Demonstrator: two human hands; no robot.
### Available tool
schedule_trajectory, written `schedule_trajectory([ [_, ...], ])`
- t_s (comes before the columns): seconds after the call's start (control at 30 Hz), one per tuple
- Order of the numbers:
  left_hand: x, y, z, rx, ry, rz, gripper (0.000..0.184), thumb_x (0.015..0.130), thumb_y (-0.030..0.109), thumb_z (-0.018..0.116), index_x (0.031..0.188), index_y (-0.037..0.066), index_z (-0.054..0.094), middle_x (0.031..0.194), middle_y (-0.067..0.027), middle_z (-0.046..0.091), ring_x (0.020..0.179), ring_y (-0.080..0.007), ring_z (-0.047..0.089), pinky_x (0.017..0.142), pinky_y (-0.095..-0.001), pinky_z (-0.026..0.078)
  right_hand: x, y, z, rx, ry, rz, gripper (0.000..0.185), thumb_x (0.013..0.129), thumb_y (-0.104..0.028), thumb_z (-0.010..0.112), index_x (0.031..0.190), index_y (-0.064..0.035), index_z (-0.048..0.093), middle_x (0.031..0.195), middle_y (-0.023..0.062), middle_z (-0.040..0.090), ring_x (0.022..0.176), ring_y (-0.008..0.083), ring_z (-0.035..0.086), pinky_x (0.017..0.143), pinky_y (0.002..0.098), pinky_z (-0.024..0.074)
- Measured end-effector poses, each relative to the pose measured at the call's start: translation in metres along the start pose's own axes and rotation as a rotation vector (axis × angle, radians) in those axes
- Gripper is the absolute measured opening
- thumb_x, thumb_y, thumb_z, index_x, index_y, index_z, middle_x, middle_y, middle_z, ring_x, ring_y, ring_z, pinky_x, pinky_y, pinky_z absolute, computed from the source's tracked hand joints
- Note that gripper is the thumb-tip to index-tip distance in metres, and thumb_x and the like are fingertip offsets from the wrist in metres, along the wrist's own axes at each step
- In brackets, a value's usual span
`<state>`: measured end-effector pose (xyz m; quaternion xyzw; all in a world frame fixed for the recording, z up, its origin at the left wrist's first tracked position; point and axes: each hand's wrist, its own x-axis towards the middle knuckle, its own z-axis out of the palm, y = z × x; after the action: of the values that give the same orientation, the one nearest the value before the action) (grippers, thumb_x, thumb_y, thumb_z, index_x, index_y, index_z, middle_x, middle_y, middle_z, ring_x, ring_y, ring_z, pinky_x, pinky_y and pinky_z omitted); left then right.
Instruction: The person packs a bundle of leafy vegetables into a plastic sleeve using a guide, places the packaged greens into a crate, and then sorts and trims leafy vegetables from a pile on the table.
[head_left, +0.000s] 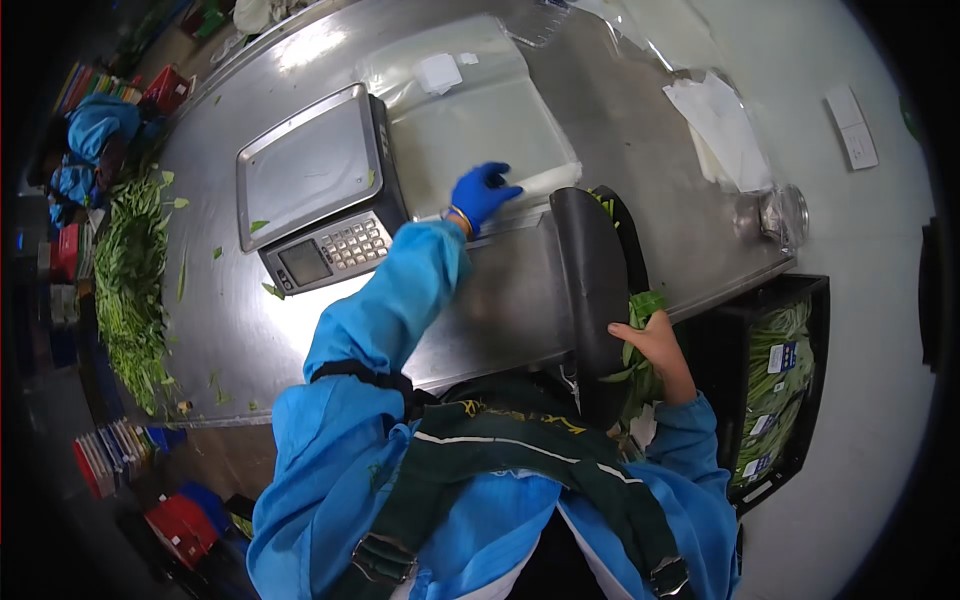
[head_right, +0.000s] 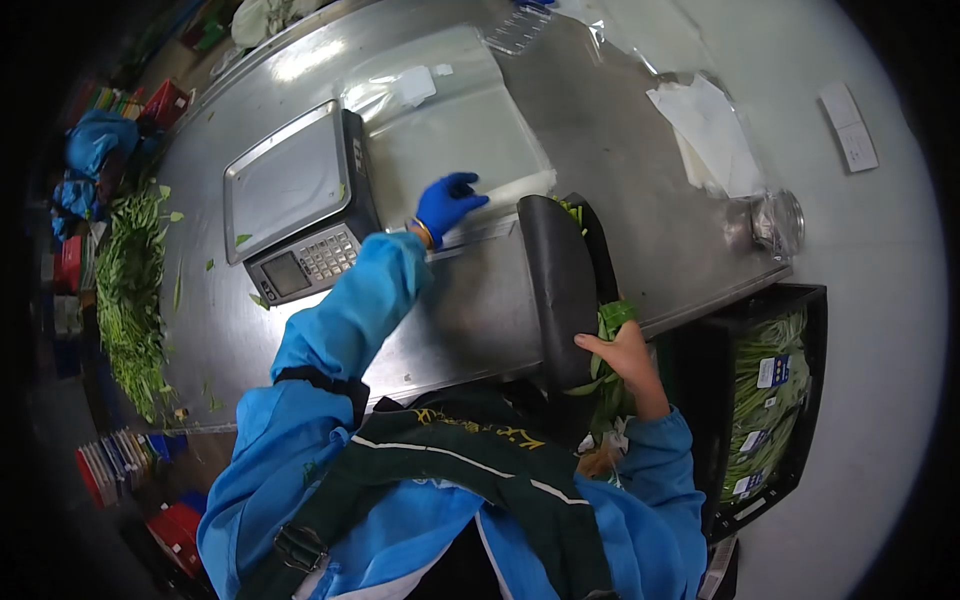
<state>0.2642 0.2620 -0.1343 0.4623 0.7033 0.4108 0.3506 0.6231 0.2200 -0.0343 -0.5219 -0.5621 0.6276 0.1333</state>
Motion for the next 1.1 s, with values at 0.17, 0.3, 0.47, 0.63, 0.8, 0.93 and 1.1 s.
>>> schedule_trajectory([
  [0.17, 0.055, -0.034, -0.039, 0.371, -0.185, -0.064, 0.033, 0.069, 0.025, 0.077, 0.097, 0.01, 0.069, 0.096, -0.0127, 0.065, 0.086, -0.0283, 0.064, 0.08, -0.0359, 0.05, 0.017, 0.0, -0.002, 0.054, -0.025, 0.02, 0.044, 0.069, -0.013, 0.08, 0.103, 0.0024, 0.056, 0.089, 0.004, 0.059, 0.08, 0.0119, 0.056, 0.07, 0.0279, 0.047],
  [0.3, 0.066, -0.034, -0.044, 0.344, -0.216, -0.053, 0.027, 0.072, 0.023, 0.075, 0.095, 0.01, 0.07, 0.095, -0.0119, 0.066, 0.088, -0.0269, 0.064, 0.08, -0.0358, 0.05, 0.041, -0.025, 0.02, -0.058, -0.093, 0.012, 0.041, 0.069, -0.014, 0.08, 0.099, 0.0006, 0.056, 0.085, 0.0022, 0.056, 0.077, 0.0117, 0.053, 0.067, 0.0284, 0.0468],
  [0.47, 0.04, -0.042, -0.05, 0.618, -0.164, 0.205, 0.016, 0.08, 0.015, 0.067, 0.094, 0.008, 0.069, 0.086, -0.0122, 0.067, 0.078, -0.0239, 0.065, 0.073, -0.0335, 0.051, 0.072, -0.02, 0.031, -0.095, -0.228, -0.107, 0.054, 0.068, -0.015, 0.081, 0.111, 0.0011, 0.051, 0.094, 0.0047, 0.057, 0.084, 0.0142, 0.054, 0.072, 0.029, 0.0471],
  [0.63, 0.048, -0.027, -0.055, 0.351, -0.104, 0.096, 0.017, 0.082, 0.015, 0.067, 0.097, 0.007, 0.068, 0.086, -0.0122, 0.067, 0.075, -0.0231, 0.065, 0.071, -0.0325, 0.051, 0.089, -0.022, 0.029, -0.029, -0.262, -0.101, 0.054, 0.068, -0.015, 0.082, 0.11, 0.0011, 0.053, 0.095, 0.0051, 0.059, 0.085, 0.0148, 0.056, 0.072, 0.029, 0.0477],
  [0.8, 0.051, -0.002, -0.058, -0.002, 0.115, 0.185, 0.016, 0.085, 0.014, 0.066, 0.098, 0.005, 0.067, 0.09, -0.0108, 0.068, 0.081, -0.0166, 0.065, 0.075, -0.0301, 0.051, 0.1, -0.032, 0.031, 0.001, -0.248, 0.082, 0.047, 0.068, -0.012, 0.082, 0.105, -0.0004, 0.055, 0.088, 0.0013, 0.059, 0.076, 0.0125, 0.056, 0.071, 0.0286, 0.0472],
  [0.93, 0.033, -0.032, -0.055, 0.334, -0.075, 0.111, 0.027, 0.077, 0.017, 0.073, 0.102, 0.009, 0.068, 0.096, -0.009, 0.065, 0.081, -0.0196, 0.063, 0.076, -0.0304, 0.051, 0.095, -0.018, 0.023, -0.041, -0.134, 0.029, 0.044, 0.068, -0.011, 0.081, 0.102, -0.001, 0.055, 0.084, 0.0001, 0.057, 0.072, 0.0113, 0.054, 0.067, 0.0277, 0.0462],
  [1.1, 0.04, -0.035, -0.046, 0.104, 0.032, -0.004, 0.021, 0.079, 0.02, 0.07, 0.098, 0.011, 0.07, 0.093, -0.011, 0.067, 0.08, -0.0221, 0.065, 0.073, -0.0311, 0.051, 0.087, -0.023, 0.02, -0.02, -0.159, 0.048, 0.038, 0.068, -0.01, 0.081, 0.097, -0.0008, 0.057, 0.08, -0.0005, 0.057, 0.071, 0.0111, 0.054, 0.066, 0.0274, 0.0461],
])
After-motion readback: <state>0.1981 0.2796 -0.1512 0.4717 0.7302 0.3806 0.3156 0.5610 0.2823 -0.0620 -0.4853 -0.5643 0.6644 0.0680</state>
